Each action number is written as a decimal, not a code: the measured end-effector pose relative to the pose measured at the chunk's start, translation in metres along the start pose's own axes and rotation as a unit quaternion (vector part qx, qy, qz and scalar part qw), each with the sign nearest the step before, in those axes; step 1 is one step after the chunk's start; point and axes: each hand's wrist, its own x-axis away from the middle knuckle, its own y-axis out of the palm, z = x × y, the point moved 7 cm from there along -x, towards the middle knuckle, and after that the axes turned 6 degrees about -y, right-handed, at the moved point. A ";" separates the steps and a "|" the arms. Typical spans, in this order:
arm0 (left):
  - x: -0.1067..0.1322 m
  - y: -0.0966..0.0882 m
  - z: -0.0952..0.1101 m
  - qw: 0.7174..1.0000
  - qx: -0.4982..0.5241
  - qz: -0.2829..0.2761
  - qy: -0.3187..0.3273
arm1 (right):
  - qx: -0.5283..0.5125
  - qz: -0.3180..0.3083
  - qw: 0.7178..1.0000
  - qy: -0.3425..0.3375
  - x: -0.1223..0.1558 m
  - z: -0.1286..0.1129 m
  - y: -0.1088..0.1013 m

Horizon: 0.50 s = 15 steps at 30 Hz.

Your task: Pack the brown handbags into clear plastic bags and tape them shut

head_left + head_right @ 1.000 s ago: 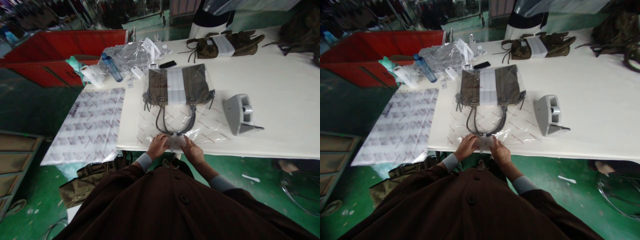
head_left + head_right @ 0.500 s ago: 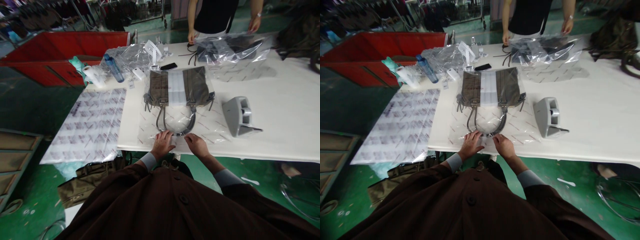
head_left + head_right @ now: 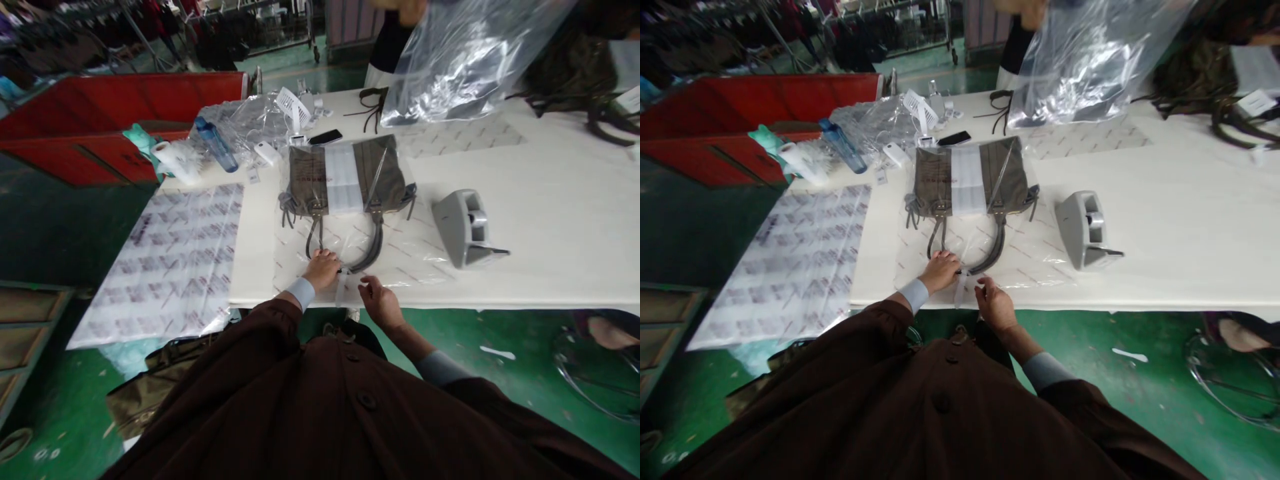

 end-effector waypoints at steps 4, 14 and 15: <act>-0.003 -0.021 0.000 1.000 -0.016 0.013 0.021 | -0.202 -0.103 0.973 0.052 0.008 -0.010 0.034; 0.004 -0.054 -0.006 0.997 -0.008 0.077 0.011 | -0.454 -0.046 0.875 0.163 -0.036 -0.017 0.043; 0.005 -0.051 -0.006 0.996 -0.010 0.083 0.012 | -0.475 -0.040 0.865 0.160 -0.040 -0.017 0.043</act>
